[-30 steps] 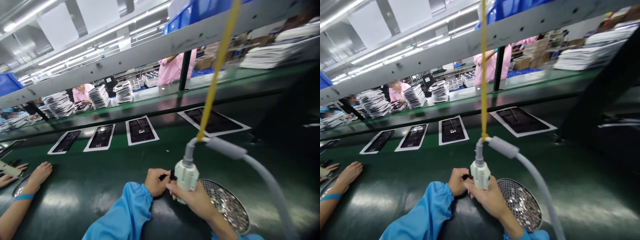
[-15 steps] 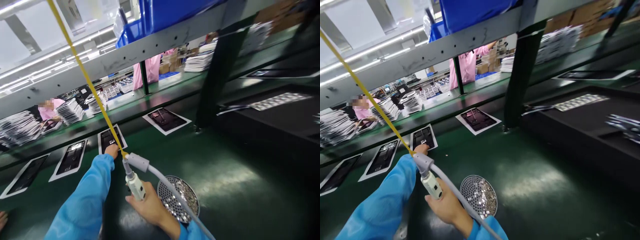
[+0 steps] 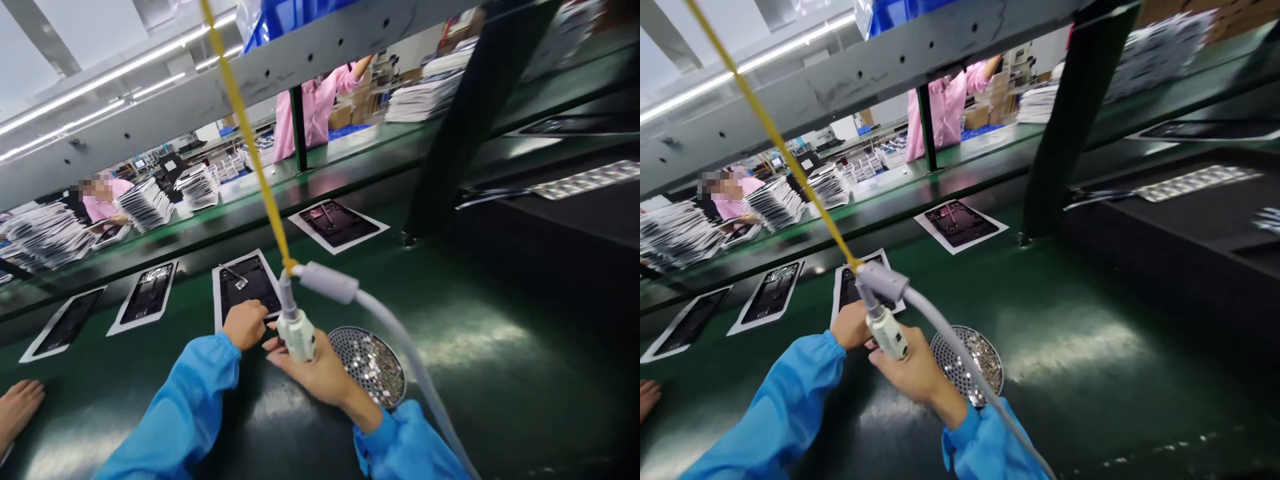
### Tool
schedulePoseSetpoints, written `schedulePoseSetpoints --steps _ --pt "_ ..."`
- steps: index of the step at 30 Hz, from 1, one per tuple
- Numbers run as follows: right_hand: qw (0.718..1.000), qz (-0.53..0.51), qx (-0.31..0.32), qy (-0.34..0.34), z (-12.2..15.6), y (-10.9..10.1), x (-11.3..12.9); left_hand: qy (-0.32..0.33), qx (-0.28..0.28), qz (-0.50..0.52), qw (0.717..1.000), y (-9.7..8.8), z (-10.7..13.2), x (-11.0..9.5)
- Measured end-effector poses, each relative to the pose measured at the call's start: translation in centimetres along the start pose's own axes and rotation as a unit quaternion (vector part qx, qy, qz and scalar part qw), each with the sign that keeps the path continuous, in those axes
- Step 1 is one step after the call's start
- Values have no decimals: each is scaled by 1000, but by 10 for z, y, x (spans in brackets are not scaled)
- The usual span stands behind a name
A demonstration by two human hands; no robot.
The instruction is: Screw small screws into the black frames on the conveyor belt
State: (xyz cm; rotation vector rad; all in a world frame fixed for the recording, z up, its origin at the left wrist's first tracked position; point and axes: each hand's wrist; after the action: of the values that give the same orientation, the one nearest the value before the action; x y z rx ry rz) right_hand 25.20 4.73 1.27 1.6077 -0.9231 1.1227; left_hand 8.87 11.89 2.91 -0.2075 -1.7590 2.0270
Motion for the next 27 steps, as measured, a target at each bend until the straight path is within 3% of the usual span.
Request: schedulePoseSetpoints --steps 3,7,10,15,21,27 --pt "999 -7 -17 38 3 -10 16 56 11 -4 998 5 36 -28" --pt "994 38 -102 -34 3 -30 26 112 -25 0 993 20 69 -55" --pt "978 60 -184 -76 -1 -45 25 130 -67 44 988 38 82 -64" --pt "956 33 -256 -142 -7 -63 18 113 -171 148 968 63 86 -63" --pt "946 50 -271 -169 -16 -66 11 110 -242 147 953 72 74 -69" --pt "955 67 -251 -144 -16 -63 9 138 -238 171 946 67 81 -65"
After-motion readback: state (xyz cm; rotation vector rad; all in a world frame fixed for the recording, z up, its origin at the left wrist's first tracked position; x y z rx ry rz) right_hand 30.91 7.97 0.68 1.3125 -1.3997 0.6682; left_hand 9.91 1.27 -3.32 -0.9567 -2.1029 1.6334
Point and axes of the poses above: each hand's wrist, its own z-axis away from the middle knuckle, its own y-axis out of the palm, x = y × z, and after that the axes turned 7 degrees about -z, right-handed
